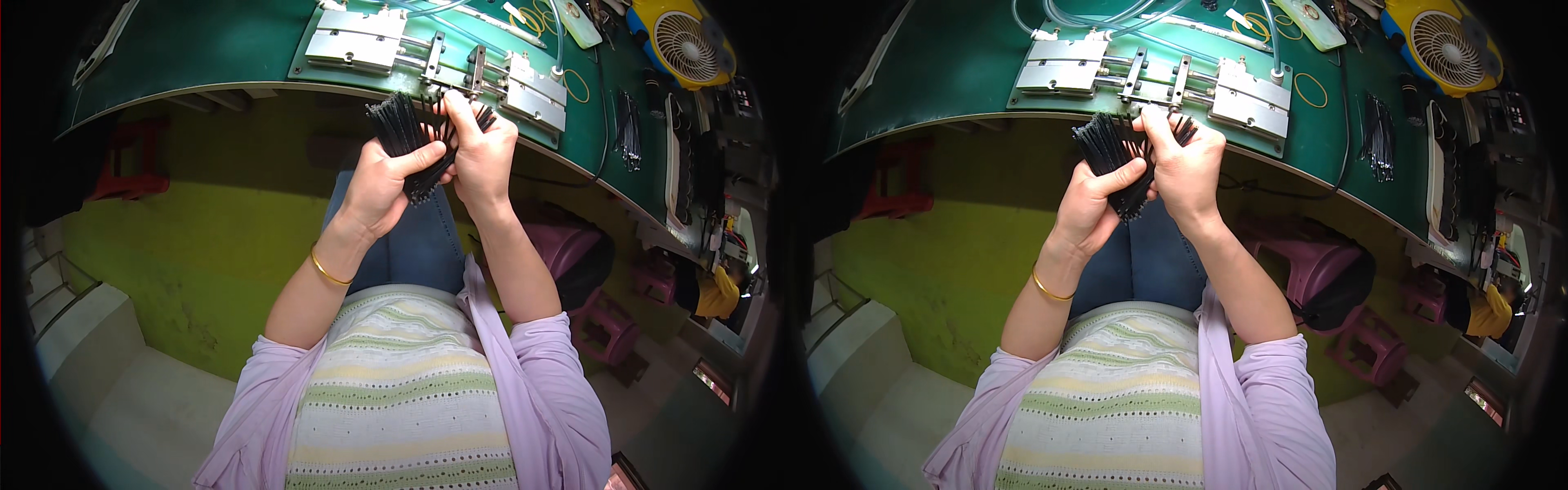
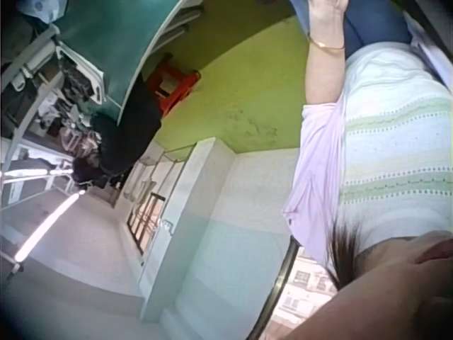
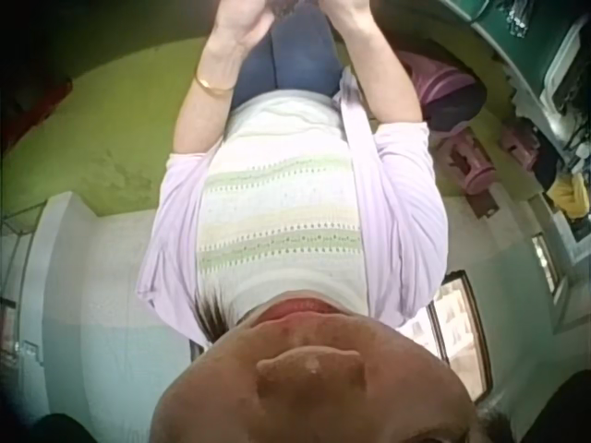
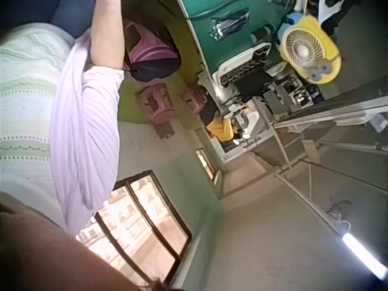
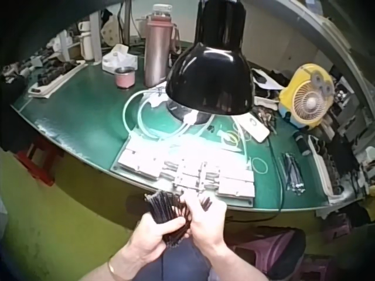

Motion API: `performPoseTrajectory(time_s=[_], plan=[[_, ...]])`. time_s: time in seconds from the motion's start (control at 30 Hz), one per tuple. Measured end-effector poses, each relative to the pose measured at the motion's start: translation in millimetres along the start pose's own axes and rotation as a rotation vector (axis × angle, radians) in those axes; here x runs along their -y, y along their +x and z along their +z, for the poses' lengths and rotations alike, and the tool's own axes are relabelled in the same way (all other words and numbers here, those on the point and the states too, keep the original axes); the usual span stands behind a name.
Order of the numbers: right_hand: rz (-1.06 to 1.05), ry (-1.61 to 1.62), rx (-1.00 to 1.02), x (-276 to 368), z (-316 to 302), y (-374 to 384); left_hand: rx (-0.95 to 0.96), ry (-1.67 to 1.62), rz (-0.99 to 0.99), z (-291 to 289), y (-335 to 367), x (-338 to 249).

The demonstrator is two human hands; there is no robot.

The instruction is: Sorting small black components and placing them into an assembly fixture on a workbench.

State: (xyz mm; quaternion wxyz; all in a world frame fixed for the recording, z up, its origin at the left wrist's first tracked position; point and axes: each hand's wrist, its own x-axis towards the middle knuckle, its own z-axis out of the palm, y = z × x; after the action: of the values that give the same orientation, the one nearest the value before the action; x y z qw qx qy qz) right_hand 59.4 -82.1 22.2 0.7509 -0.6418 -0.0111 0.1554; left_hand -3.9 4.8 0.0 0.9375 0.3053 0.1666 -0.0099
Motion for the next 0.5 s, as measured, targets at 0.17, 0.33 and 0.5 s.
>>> performPoseTrajectory(time_s=[0.17,0.33,0.5], plan=[[-0.061,-0.084,0.015,4.2,3.0,-5.8,-0.008,-0.016,-0.012,-2.2,-0.6,0.4],[-0.101,-0.137,0.013,4.2,4.5,-8.3,-0.005,-0.005,0.002,-3.1,-2.2,0.5],[-0.058,-0.114,-0.024,4.3,4.7,-6.7,-0.008,0.023,0.022,-3.0,-0.9,1.2]])
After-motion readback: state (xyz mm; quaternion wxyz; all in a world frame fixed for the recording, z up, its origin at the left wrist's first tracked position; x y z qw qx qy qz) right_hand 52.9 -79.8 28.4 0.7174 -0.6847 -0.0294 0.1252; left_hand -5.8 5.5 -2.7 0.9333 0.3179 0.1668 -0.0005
